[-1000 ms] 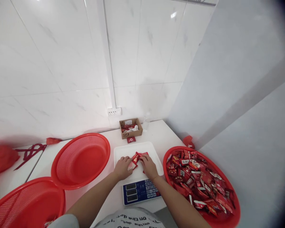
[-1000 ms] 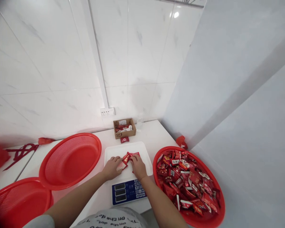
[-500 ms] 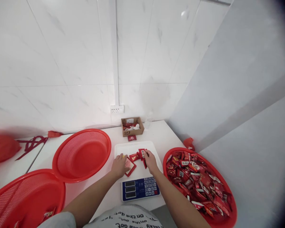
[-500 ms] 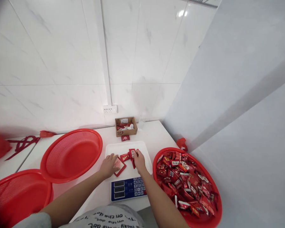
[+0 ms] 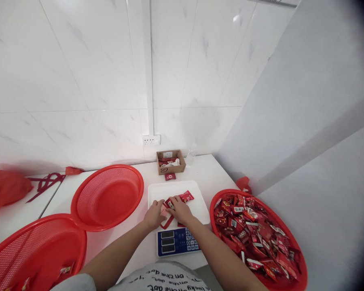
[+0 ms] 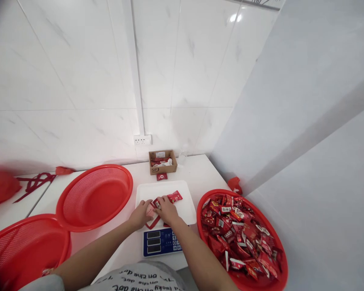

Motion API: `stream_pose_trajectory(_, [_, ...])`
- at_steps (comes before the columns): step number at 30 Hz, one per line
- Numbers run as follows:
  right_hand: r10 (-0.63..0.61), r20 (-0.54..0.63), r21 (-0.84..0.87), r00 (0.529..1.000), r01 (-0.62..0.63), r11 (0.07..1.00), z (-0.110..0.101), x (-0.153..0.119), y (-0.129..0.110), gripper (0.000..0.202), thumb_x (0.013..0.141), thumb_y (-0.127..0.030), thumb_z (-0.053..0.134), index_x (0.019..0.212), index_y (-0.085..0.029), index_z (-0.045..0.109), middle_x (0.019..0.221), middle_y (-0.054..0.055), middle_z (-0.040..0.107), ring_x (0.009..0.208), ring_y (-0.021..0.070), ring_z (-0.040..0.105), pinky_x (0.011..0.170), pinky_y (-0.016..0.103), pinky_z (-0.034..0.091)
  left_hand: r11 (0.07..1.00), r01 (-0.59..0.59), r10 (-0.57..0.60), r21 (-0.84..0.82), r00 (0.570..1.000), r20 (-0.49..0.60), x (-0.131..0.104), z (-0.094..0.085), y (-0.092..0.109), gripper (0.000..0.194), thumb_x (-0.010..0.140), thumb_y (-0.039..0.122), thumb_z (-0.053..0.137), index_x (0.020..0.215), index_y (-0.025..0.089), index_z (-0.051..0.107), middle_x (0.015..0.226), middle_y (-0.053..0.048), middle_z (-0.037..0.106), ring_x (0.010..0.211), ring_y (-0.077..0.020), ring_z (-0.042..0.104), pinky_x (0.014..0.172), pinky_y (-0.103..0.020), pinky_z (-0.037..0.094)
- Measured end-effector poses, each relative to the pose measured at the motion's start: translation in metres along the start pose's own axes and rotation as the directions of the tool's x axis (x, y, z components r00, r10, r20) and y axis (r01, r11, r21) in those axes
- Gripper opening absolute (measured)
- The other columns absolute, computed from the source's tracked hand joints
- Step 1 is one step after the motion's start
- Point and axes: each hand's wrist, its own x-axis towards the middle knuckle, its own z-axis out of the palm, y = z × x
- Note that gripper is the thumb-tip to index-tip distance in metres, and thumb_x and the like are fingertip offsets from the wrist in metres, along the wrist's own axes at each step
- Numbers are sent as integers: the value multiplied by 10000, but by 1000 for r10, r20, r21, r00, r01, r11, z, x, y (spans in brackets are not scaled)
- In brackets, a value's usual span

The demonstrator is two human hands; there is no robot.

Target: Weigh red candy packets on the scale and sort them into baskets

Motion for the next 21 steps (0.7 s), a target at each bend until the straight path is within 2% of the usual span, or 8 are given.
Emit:
stream_pose_trajectory(4, [52, -22, -108, 998, -54, 993, 2, -2, 5, 276, 823, -373, 501, 1046, -214, 537, 1144, 72, 503, 888, 177, 561, 696, 266, 386, 994, 9, -16, -105, 998, -67, 0, -9, 1, 570, 683, 76, 537, 1240, 172, 461, 1181, -94, 547, 1071, -197, 533, 893, -276, 400])
stream_pose_trajectory(8, [107, -67, -107, 992, -114, 988, 1, -5, 12, 245, 832, -358, 483, 1003, -193, 541, 1140, 89, 495, 851, 178, 568, 685, 273, 381, 950, -11, -80, -312, 958, -276, -2, -45, -2, 471, 771, 154, 496, 1237, 196, 449, 1200, -72, 560, 1057, -184, 544, 887, -285, 432])
stream_pose_trajectory(13, [140, -110, -52, 984, -146, 988, -3, -12, 17, 217, 852, -335, 451, 984, -178, 524, 1109, 102, 519, 878, 193, 559, 701, 282, 383, 930, 8, -276, -368, 675, -684, -16, -97, -14, 575, 794, 264, 517, 1331, 160, 341, 1320, -140, 444, 1206, -275, 434, 979, -426, 382])
stream_pose_trajectory(15, [154, -127, -18, 980, -158, 987, -6, -13, 13, 204, 864, -337, 429, 935, -170, 522, 1012, 97, 552, 859, 194, 556, 704, 283, 386, 956, 14, -236, -292, 626, -743, -22, -100, -14, 597, 785, 270, 533, 1336, 146, 339, 1410, -160, 327, 1322, -307, 257, 1061, -489, 251])
stream_pose_trajectory(17, [146, -140, 16, 979, -145, 989, -9, -14, 3, 195, 870, -344, 420, 885, -175, 516, 924, 75, 568, 840, 183, 549, 711, 271, 387, 960, -75, -146, -270, 686, -713, -26, -88, -7, 542, 780, 294, 551, 1289, 173, 408, 1430, -134, 319, 1349, -280, 208, 1093, -470, 191])
stream_pose_trajectory(18, [118, -139, 42, 983, -113, 993, -10, -14, -5, 184, 865, -345, 432, 865, -180, 513, 894, 60, 571, 829, 174, 545, 711, 263, 386, 939, -127, -121, -321, 750, -650, -28, -78, -1, 499, 786, 317, 551, 1256, 190, 442, 1411, -120, 360, 1334, -261, 256, 1088, -447, 217])
stream_pose_trajectory(20, [7, -109, 108, 994, 5, 994, -13, -17, -23, 148, 837, -338, 487, 845, -193, 517, 867, 33, 575, 811, 159, 536, 705, 247, 380, 805, -105, -160, -583, 909, -385, -30, -55, 14, 439, 814, 412, 517, 1203, 212, 485, 1327, -106, 475, 1250, -241, 405, 1031, -419, 326])
stream_pose_trajectory(21, [-64, -80, 143, 995, 75, 987, -14, -19, -32, 132, 817, -326, 518, 843, -197, 524, 865, 25, 575, 804, 156, 532, 699, 245, 376, 678, 8, -195, -735, 966, -169, -31, -43, 22, 437, 830, 482, 474, 1173, 214, 506, 1263, -103, 535, 1189, -237, 476, 976, -411, 388])
